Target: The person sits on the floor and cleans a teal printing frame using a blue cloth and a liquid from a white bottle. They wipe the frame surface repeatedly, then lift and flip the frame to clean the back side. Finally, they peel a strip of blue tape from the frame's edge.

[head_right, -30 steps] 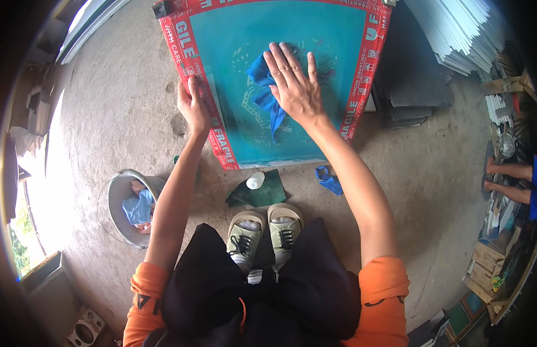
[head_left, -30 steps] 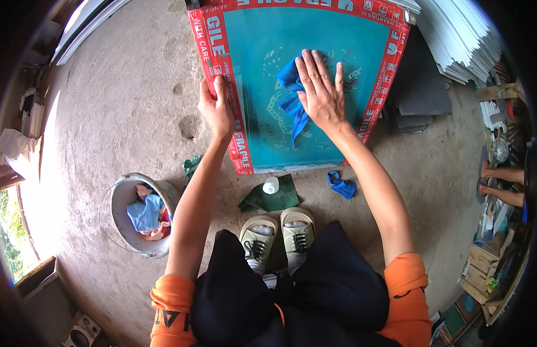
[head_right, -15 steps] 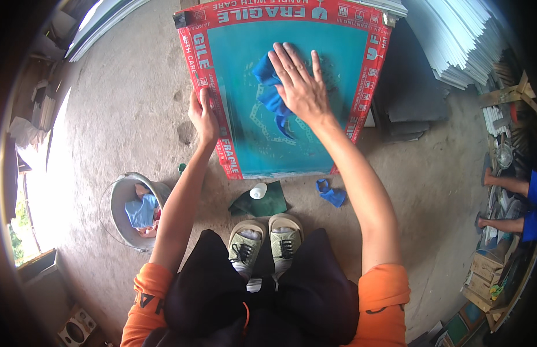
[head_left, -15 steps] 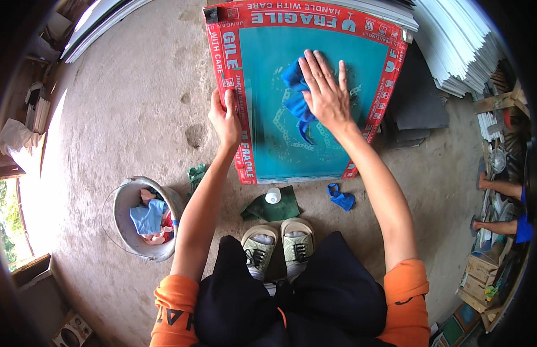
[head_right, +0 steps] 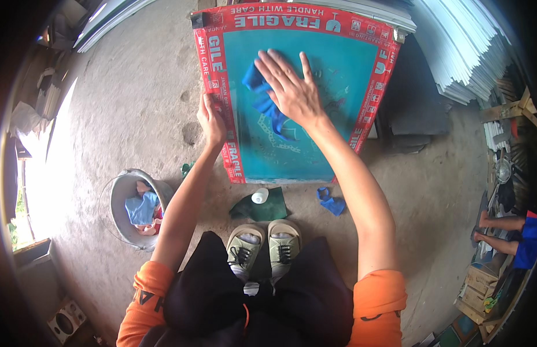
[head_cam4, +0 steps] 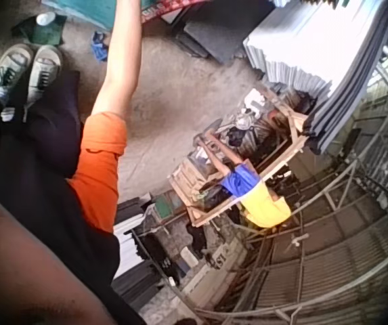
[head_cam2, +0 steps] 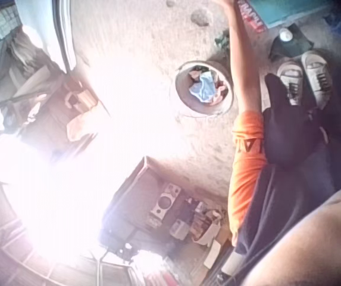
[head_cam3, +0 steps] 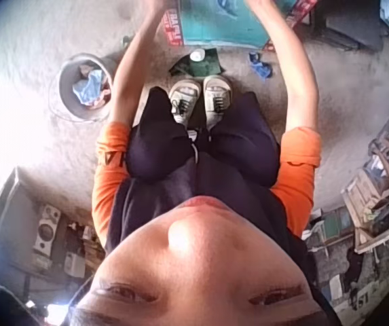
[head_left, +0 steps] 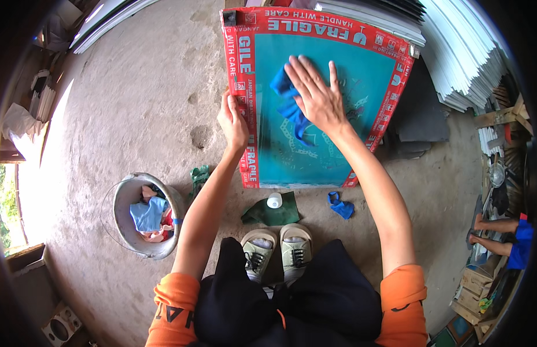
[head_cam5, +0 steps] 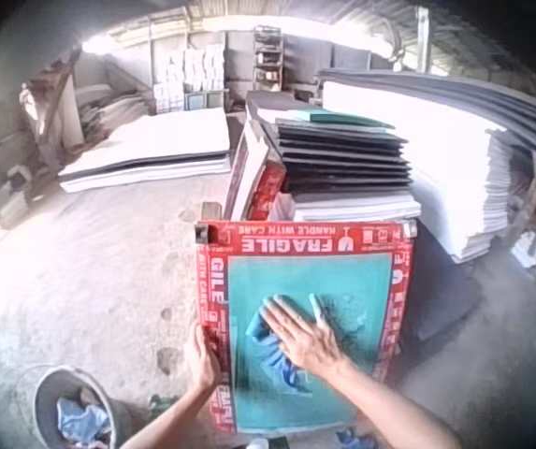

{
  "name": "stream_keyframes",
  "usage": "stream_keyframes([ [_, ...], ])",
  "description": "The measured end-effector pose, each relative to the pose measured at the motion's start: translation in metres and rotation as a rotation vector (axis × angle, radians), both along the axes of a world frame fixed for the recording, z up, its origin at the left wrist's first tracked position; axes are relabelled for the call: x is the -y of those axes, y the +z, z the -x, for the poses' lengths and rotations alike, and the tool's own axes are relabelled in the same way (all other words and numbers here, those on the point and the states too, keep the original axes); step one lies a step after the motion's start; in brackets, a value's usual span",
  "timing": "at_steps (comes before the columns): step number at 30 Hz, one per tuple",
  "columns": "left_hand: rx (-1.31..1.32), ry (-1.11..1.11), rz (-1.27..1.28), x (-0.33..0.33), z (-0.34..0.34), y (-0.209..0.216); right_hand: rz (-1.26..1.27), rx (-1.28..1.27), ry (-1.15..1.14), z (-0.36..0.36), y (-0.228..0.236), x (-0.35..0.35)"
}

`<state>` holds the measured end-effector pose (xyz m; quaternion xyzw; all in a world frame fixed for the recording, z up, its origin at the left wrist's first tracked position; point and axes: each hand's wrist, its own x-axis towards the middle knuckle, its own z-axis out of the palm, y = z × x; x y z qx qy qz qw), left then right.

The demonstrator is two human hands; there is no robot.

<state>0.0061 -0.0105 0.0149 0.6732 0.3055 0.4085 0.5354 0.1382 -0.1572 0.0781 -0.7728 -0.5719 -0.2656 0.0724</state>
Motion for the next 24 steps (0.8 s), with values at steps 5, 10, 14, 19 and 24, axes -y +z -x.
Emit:
stream_keyframes([
  [5, 0.023, -0.005, 0.064, -0.003, 0.001, -0.007, -0.074, -0.149, 0.078, 0.019, -0.014, -0.021],
  [10, 0.016, -0.046, 0.0, 0.003, 0.0, -0.002, 0.262, 0.143, 0.3, 0.075, -0.12, 0.038],
  [14, 0.035, -0.053, 0.062, -0.005, 0.004, -0.013, 0.318, 0.207, 0.408, 0.051, -0.097, 0.03],
  [19, 0.047, -0.076, 0.109, -0.006, 0.001, -0.018, 0.068, 0.094, 0.274, -0.014, 0.001, -0.027],
  [24, 0.008, -0.047, 0.027, -0.002, 0.004, -0.006, -0.216, 0.048, -0.185, -0.041, 0.034, -0.003],
])
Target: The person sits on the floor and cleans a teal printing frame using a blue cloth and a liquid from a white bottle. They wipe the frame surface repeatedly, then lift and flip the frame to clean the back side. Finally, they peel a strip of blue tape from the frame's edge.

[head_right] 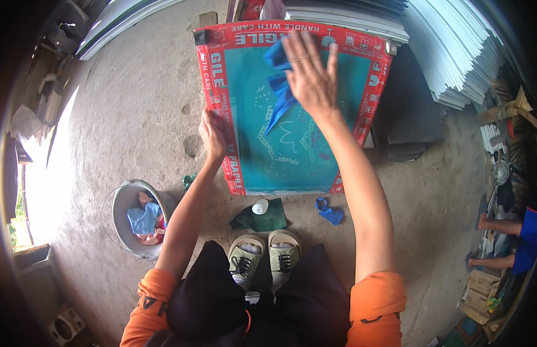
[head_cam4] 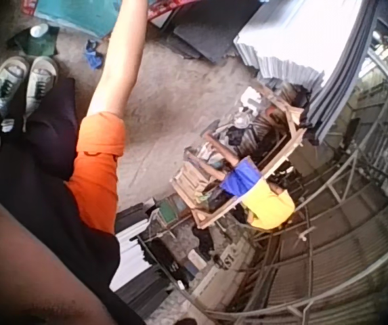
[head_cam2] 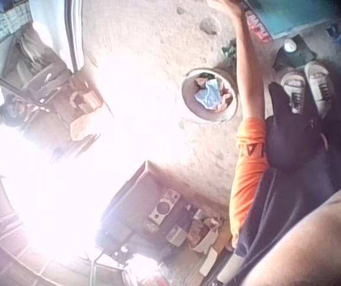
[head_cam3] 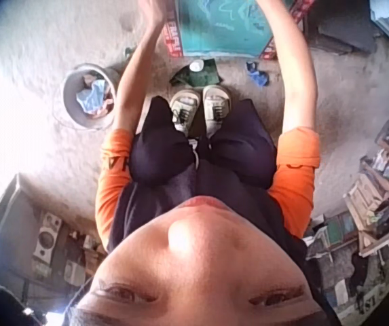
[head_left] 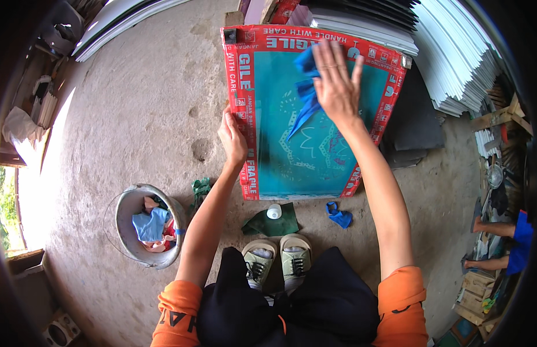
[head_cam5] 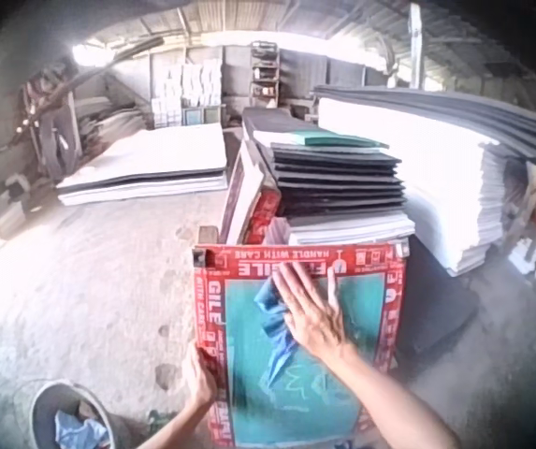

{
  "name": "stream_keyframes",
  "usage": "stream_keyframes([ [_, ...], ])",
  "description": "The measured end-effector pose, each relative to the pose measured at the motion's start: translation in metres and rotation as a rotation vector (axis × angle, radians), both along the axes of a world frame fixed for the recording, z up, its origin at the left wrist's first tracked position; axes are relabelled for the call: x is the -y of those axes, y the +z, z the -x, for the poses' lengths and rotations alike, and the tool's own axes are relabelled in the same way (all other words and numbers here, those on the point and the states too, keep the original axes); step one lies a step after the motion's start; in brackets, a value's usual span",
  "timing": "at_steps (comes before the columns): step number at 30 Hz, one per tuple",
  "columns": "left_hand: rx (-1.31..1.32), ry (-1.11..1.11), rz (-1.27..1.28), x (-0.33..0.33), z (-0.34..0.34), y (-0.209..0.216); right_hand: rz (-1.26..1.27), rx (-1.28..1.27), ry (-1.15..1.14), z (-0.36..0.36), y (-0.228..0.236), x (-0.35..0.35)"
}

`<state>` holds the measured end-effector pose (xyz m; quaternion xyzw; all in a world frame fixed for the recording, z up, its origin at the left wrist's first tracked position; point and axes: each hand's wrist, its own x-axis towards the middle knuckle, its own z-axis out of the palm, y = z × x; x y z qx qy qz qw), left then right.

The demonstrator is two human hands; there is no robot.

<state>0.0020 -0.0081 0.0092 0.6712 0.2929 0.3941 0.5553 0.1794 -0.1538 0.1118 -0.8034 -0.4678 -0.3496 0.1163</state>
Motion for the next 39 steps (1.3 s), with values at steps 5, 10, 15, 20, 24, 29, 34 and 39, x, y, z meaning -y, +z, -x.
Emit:
stream_keyframes([
  [5, -0.025, 0.018, 0.005, -0.003, 0.0, -0.003, -0.229, -0.108, -0.076, 0.017, -0.011, -0.021],
  [10, 0.015, -0.028, 0.081, 0.002, -0.001, 0.0, -0.092, -0.113, 0.226, 0.058, -0.012, -0.074],
  [15, 0.166, -0.039, -0.033, -0.016, -0.001, -0.012, 0.238, -0.168, 0.442, 0.099, -0.079, -0.025],
  [20, 0.026, -0.091, 0.079, -0.001, 0.001, 0.001, 0.612, 0.071, 0.528, 0.147, -0.204, 0.105],
  [24, 0.053, 0.001, -0.013, -0.007, 0.001, -0.007, 0.642, 0.088, 0.478, 0.108, -0.171, 0.085],
  [29, 0.004, -0.007, 0.022, -0.006, 0.001, -0.006, 0.158, -0.131, 0.157, 0.031, -0.048, 0.052],
  [34, 0.042, 0.016, 0.013, -0.007, 0.0, -0.008, 0.265, -0.237, 0.251, 0.071, -0.108, 0.074],
  [39, -0.05, -0.007, -0.054, 0.002, 0.0, 0.004, 0.761, 0.033, 0.312, 0.127, -0.19, 0.154],
])
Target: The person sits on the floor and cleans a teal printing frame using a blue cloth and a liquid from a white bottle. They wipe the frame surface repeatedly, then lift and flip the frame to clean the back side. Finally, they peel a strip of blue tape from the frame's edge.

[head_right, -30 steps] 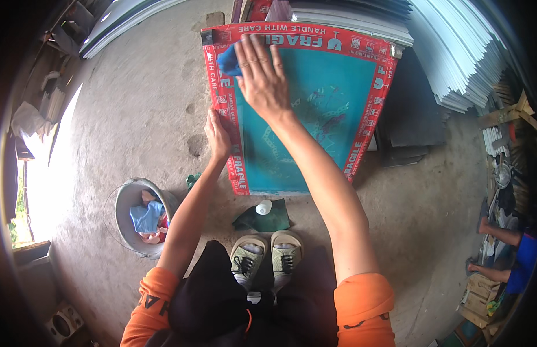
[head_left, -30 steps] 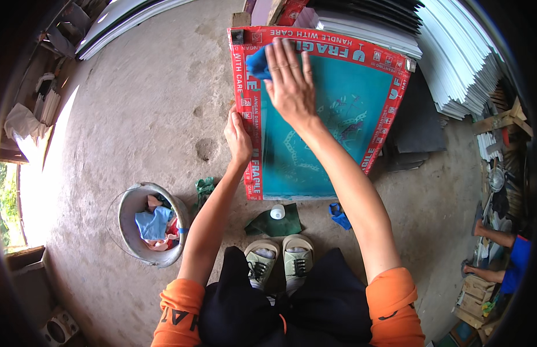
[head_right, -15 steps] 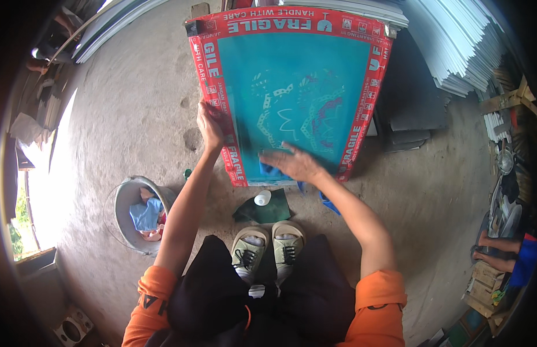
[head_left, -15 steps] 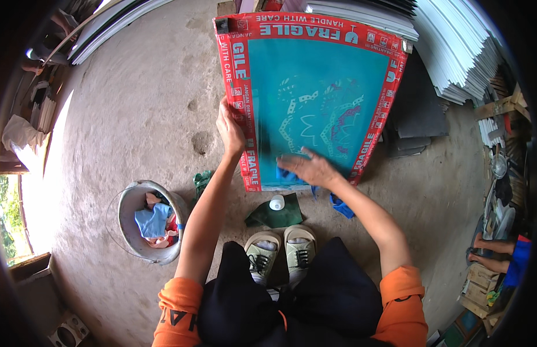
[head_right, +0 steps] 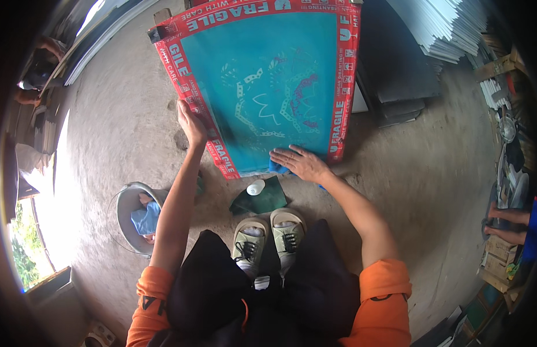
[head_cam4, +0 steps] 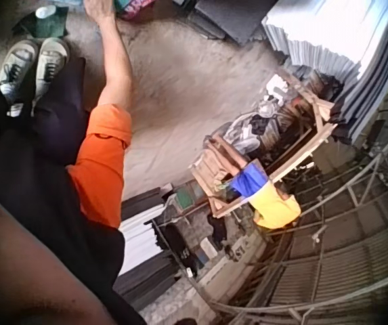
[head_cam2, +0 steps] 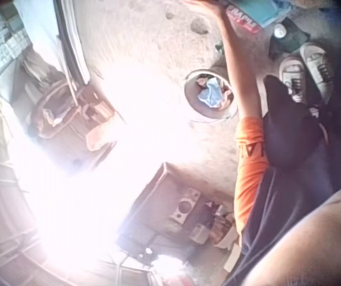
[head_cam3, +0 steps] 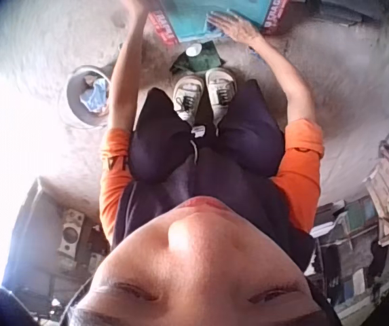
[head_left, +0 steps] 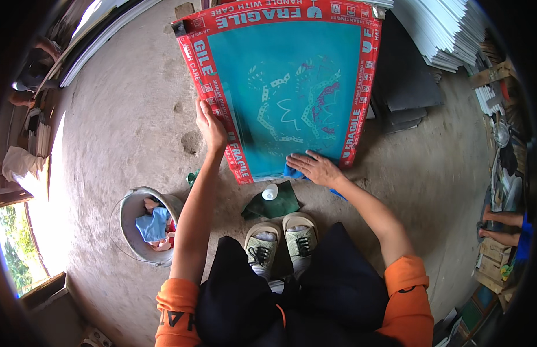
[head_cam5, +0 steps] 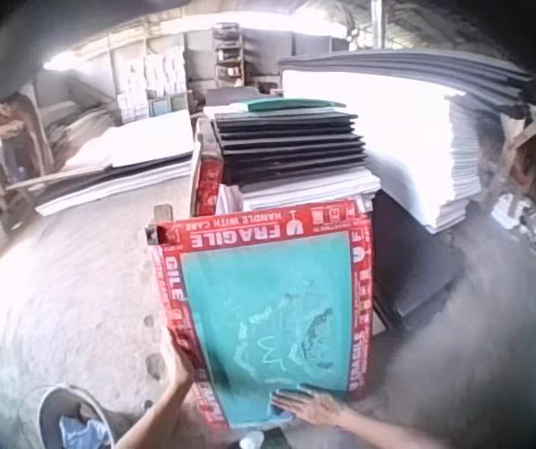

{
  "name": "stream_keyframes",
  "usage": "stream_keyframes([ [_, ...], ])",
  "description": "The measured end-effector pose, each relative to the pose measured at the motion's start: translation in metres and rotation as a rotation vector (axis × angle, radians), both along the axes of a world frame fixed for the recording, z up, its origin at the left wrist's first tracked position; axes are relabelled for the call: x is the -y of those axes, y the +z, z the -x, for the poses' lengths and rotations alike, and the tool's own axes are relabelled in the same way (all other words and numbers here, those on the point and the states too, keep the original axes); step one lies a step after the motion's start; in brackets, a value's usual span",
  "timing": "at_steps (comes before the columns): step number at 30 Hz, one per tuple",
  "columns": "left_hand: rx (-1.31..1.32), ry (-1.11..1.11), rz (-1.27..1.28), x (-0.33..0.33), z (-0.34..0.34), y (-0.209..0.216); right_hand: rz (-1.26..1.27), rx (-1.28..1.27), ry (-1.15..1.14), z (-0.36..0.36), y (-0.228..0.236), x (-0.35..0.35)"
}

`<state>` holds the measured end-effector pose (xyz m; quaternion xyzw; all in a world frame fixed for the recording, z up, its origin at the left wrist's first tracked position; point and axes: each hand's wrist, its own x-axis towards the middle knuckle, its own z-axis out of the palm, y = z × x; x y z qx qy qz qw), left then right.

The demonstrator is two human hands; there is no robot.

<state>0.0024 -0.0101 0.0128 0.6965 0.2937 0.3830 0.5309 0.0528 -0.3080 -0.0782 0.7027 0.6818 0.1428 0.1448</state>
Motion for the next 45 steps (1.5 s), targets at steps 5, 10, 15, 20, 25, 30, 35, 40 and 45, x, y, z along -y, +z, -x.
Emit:
stream_keyframes([
  [5, -0.127, 0.308, -0.574, 0.032, 0.011, -0.005, 0.047, -0.656, 0.115, 0.046, -0.001, 0.035],
  [10, -0.093, -0.029, -0.808, 0.082, 0.053, -0.023, -0.399, -0.865, -0.63, 0.062, 0.01, 0.079],
  [15, -0.206, -0.251, -0.801, 0.117, 0.067, -0.019, -0.536, -0.628, -0.877, 0.07, 0.005, 0.098],
  [20, -0.213, -0.288, -0.747, 0.122, 0.072, -0.009, -0.559, -0.716, -0.945, 0.055, 0.003, 0.108],
  [25, -0.203, -0.032, -0.672, 0.086, 0.079, -0.005, -0.983, -1.042, -0.838, 0.026, 0.072, 0.065],
  [30, -0.144, 0.127, -0.604, 0.053, 0.066, 0.003, -1.125, -0.989, -0.483, -0.022, 0.182, -0.02],
  [35, -0.013, 0.112, -0.506, 0.017, 0.034, 0.017, -1.229, -0.82, -0.361, -0.074, 0.211, -0.11],
  [40, -0.002, -0.036, -0.005, 0.004, 0.002, 0.018, -1.198, -0.431, -0.236, -0.083, 0.173, -0.147],
  [45, -0.056, 0.072, 0.0, 0.005, -0.008, 0.022, -0.92, -0.259, -0.355, -0.084, 0.15, -0.148],
])
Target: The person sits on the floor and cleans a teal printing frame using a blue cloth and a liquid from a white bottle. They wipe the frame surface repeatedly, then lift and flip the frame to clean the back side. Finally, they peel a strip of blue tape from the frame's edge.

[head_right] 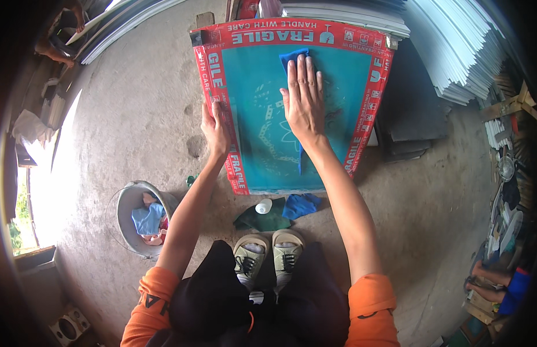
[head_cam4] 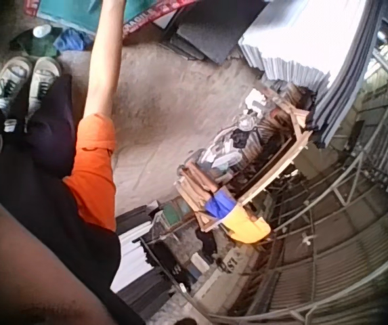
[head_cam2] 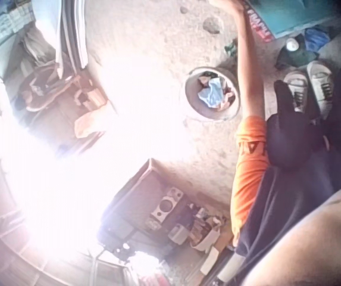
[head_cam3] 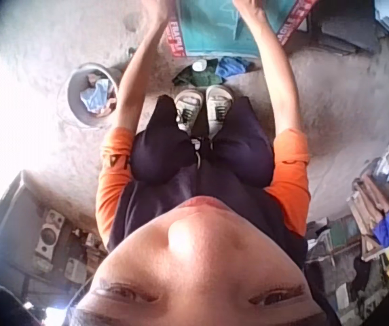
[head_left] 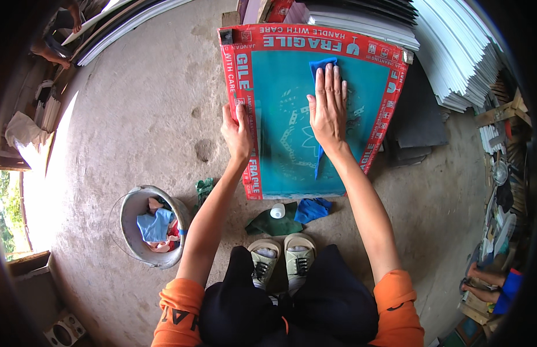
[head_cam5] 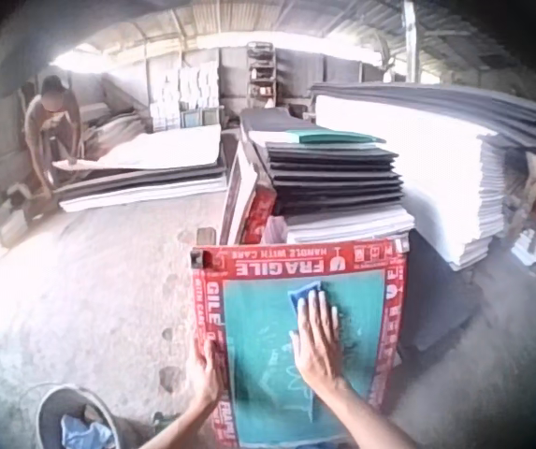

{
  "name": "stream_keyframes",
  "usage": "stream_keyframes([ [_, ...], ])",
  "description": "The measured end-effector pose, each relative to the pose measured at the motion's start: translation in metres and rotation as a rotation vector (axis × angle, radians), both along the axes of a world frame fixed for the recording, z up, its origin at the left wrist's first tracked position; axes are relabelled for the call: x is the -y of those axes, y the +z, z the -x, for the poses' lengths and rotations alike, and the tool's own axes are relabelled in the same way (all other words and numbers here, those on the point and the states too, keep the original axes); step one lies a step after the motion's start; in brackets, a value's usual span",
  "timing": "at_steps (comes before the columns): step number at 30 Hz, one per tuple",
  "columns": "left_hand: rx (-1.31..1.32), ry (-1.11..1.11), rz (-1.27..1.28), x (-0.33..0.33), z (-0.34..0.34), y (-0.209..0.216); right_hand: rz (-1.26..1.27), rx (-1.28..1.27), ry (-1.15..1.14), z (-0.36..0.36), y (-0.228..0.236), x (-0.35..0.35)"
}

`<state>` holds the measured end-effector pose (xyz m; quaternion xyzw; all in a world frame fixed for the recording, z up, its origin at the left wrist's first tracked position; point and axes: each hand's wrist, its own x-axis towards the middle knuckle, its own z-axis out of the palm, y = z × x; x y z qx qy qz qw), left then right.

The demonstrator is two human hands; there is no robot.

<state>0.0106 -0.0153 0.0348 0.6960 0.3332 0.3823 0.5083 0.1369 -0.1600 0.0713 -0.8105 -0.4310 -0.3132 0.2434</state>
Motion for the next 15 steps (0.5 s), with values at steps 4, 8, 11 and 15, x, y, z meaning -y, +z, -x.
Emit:
stream_keyframes([
  [4, -0.007, 0.0, 0.007, 0.0, 0.0, -0.003, -0.054, 0.037, 0.03, -0.003, -0.002, -0.003],
  [8, 0.039, 0.006, -0.056, -0.001, -0.002, -0.006, -0.136, 0.072, 0.062, -0.006, -0.002, -0.005],
  [11, 0.016, 0.004, -0.037, -0.001, -0.001, -0.004, -0.151, 0.087, 0.089, -0.009, -0.001, -0.004],
  [15, -0.01, 0.013, -0.034, -0.002, 0.001, -0.003, -0.025, 0.068, 0.288, 0.01, -0.011, -0.02],
])
